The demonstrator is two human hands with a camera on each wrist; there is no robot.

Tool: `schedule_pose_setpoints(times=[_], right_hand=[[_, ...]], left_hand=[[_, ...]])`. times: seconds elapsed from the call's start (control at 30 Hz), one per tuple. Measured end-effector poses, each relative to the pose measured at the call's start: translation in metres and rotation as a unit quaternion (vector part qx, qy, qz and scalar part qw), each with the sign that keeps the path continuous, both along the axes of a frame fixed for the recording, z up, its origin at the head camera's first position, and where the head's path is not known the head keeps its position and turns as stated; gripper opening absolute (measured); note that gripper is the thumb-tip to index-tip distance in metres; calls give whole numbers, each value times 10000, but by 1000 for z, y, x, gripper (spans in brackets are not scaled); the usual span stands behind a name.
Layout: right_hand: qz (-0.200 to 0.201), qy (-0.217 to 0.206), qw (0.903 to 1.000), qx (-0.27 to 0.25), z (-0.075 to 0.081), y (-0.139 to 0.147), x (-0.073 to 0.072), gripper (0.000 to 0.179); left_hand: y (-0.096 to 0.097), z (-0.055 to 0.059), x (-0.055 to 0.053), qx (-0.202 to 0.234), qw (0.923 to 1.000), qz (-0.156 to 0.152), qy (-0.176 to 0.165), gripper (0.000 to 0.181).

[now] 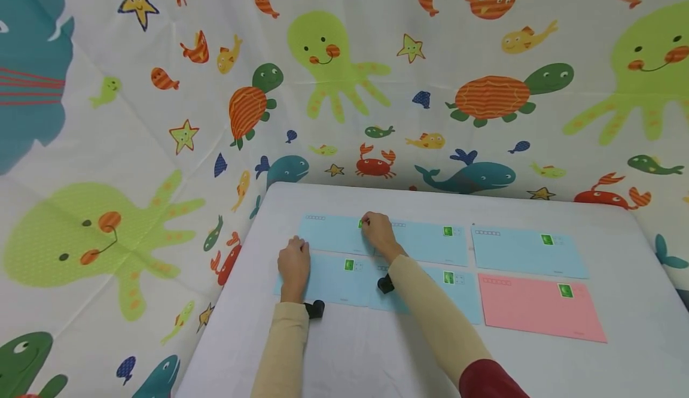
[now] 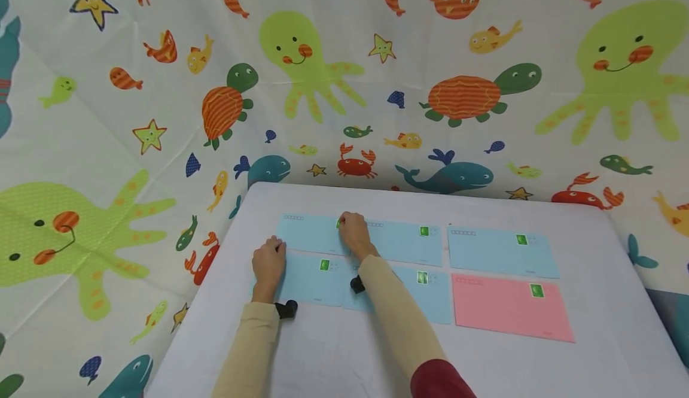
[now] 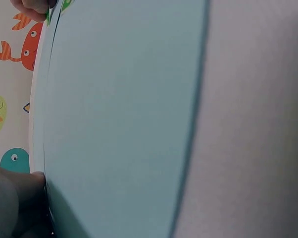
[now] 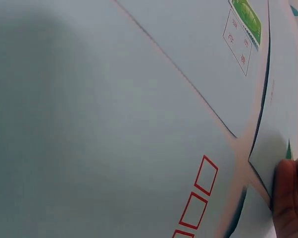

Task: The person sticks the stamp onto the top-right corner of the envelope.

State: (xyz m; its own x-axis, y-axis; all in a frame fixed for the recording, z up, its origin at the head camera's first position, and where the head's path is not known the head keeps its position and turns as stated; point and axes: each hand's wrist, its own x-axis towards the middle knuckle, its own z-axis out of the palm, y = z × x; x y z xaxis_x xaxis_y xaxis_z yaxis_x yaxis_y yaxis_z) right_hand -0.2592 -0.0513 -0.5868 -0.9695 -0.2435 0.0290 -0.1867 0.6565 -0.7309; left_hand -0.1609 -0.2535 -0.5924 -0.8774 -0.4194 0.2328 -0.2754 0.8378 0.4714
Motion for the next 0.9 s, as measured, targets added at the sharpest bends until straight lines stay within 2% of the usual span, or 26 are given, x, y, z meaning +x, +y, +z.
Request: schedule_pose_setpoints(times=[0.53, 0.9], right_hand=[[158, 122, 9993, 318, 3, -4, 2, 20], [180, 13, 9994, 303, 0, -3, 3, 21]], left_hand=[[-1, 2, -1, 128, 9999, -11, -11, 23], [-3, 0, 0, 142, 9999, -58, 15, 20]])
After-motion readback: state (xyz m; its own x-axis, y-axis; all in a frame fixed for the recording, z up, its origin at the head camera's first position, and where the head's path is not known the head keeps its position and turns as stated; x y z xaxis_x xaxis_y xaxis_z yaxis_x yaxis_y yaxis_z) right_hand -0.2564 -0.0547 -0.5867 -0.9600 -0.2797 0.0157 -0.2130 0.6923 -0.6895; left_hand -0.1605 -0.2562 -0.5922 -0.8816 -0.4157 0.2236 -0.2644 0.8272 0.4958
